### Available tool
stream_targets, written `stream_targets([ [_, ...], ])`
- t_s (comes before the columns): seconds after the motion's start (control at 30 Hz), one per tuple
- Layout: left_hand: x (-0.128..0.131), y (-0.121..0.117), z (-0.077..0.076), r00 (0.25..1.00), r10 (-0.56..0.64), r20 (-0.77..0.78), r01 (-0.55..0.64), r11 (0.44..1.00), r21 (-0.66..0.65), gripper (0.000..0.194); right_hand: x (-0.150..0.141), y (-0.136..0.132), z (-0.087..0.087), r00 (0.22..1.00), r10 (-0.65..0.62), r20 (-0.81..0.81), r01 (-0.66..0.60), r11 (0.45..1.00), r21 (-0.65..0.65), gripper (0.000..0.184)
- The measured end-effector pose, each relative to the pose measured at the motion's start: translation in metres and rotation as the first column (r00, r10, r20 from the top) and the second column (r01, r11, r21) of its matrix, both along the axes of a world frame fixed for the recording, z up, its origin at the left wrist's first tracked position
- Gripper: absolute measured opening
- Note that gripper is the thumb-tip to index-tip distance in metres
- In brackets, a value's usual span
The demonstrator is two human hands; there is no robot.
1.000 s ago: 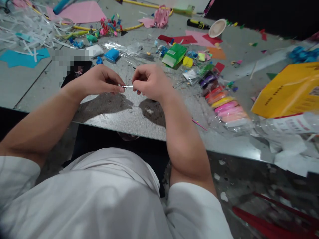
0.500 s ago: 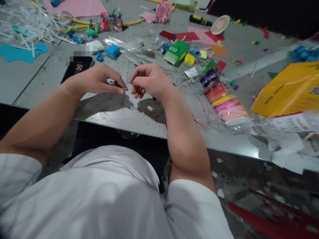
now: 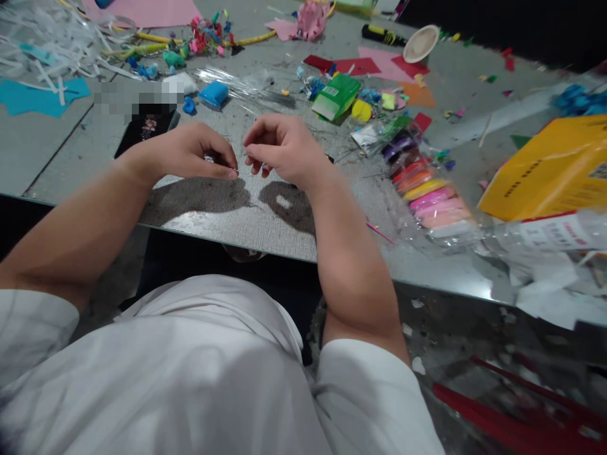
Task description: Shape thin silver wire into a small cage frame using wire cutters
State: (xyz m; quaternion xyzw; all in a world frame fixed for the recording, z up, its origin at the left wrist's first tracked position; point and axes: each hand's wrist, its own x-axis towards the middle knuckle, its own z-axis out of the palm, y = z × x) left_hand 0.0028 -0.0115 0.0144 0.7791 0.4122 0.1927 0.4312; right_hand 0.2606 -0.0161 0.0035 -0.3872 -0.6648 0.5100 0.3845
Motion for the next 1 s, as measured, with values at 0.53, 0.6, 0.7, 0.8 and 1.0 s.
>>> stream_targets([
  [0.53,-0.006,0.007,-0.011,0.872,0.336,0.355,-0.234,0.925,-0.3,0.019,0.001,0.007,-0.005,0.96,-0.178,-0.215,0.177,0.984,-0.025,0.065],
  [0.6,-0.006,0.008,-0.011,0.864,0.349,0.362,-0.255,0.925,-0.282,0.021,0.005,0.013,-0.005,0.971,-0.159,-0.18,0.16,0.987,-0.014,0.069],
  [0.7,-0.004,0.01,-0.01,0.91,0.283,0.303,-0.229,0.953,-0.2,0.025,0.009,0.014,-0.004,0.976,-0.136,-0.172,0.148,0.987,0.06,0.071],
  [0.8,-0.003,0.009,-0.01,0.934,0.248,0.259,-0.209,0.963,-0.168,0.025,0.007,0.01,-0.004,0.958,-0.157,-0.238,0.19,0.974,0.123,0.069],
  [1.0,0.0,0.007,-0.01,0.924,0.276,0.264,-0.242,0.958,-0.154,0.025,0.005,0.002,-0.002,0.977,-0.134,-0.167,0.146,0.987,0.064,0.06],
])
